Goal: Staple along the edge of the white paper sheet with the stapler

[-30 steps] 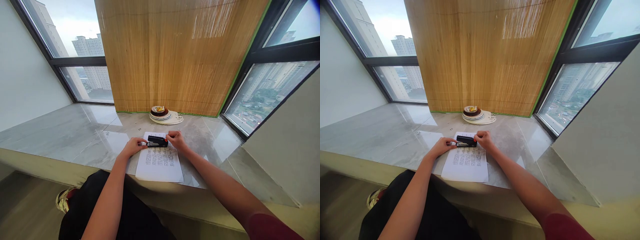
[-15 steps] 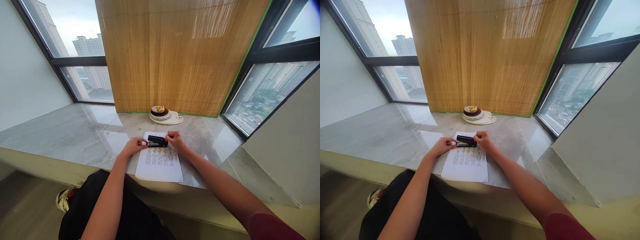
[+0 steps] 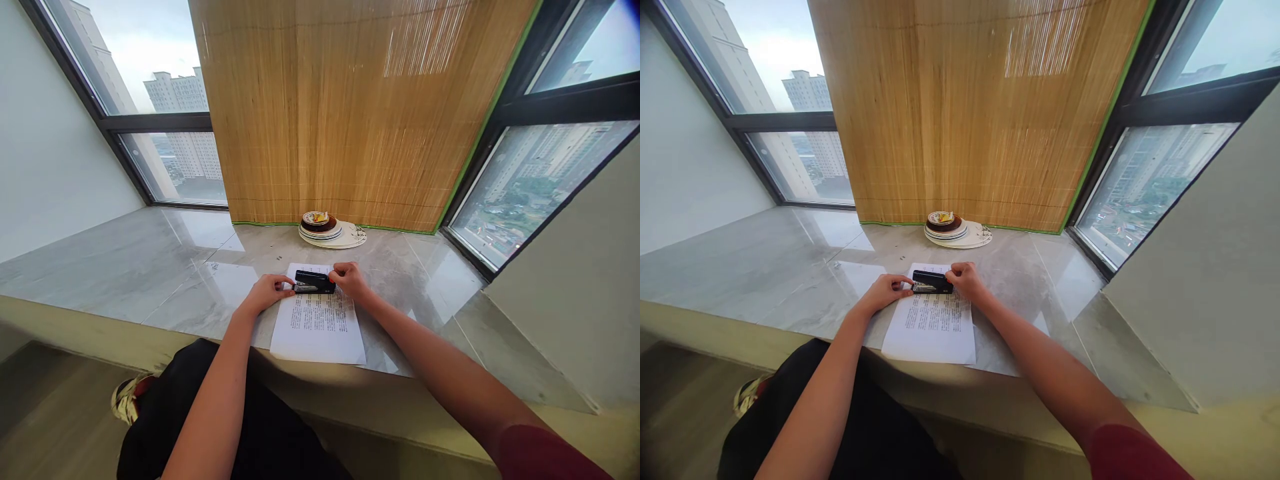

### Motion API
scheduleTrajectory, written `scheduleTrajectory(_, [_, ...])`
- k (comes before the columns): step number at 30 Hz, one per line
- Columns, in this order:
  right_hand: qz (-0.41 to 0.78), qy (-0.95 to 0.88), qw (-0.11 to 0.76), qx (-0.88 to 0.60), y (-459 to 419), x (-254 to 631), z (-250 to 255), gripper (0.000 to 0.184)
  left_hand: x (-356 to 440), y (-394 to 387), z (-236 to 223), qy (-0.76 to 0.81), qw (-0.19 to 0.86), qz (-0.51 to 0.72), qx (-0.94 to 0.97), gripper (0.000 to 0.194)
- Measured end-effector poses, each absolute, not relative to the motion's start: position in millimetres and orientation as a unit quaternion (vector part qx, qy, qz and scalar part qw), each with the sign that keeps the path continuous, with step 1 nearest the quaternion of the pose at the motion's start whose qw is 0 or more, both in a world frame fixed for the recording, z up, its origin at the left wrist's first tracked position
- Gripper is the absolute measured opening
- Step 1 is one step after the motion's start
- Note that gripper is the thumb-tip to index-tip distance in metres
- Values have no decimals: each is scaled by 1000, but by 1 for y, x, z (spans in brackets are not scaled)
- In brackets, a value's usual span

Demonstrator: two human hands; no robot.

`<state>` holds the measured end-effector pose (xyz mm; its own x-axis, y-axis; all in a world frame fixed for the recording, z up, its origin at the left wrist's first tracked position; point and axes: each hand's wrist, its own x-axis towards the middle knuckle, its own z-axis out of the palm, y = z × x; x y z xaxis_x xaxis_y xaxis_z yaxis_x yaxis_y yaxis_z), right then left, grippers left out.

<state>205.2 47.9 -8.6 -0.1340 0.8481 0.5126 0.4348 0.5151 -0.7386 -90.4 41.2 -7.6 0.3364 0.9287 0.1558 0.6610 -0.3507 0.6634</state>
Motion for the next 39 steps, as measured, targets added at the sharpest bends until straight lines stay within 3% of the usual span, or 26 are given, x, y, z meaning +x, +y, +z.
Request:
scheduleTrajectory(4, [209, -726, 480, -446, 50, 205, -12, 60, -91, 43, -9, 508, 257, 266, 778, 40])
scheduleTrajectory(9, [205, -728, 479, -446, 50, 205, -13, 60, -90, 43, -8, 507, 267, 266, 775, 40])
scheduleTrajectory(16, [186, -729, 492, -438, 43, 200, -5, 44, -91, 43, -10, 502, 277, 279, 770, 39])
scheduleTrajectory(21, [196, -780, 439, -399, 38, 192, -3, 19, -91, 42, -6, 498, 286, 302, 761, 33])
scheduleTrajectory(25, [197, -808, 397, -387, 37, 189, -10, 28, -90, 40, -1, 500, 297, 326, 745, 30])
scheduleTrajectory(29, [162, -799, 415, -404, 36, 191, -12, 28, -90, 39, 5, 503, 316, 367, 716, 32])
scheduleTrajectory(34, [80, -805, 443, -386, 27, 192, -4, 21, -89, 41, 5, 487, 409, 422, 646, 48])
scheduleTrajectory(39, [9, -838, 422, -347, 18, 189, 2, 26, -87, 38, 1, 437, 576, 393, 568, 36])
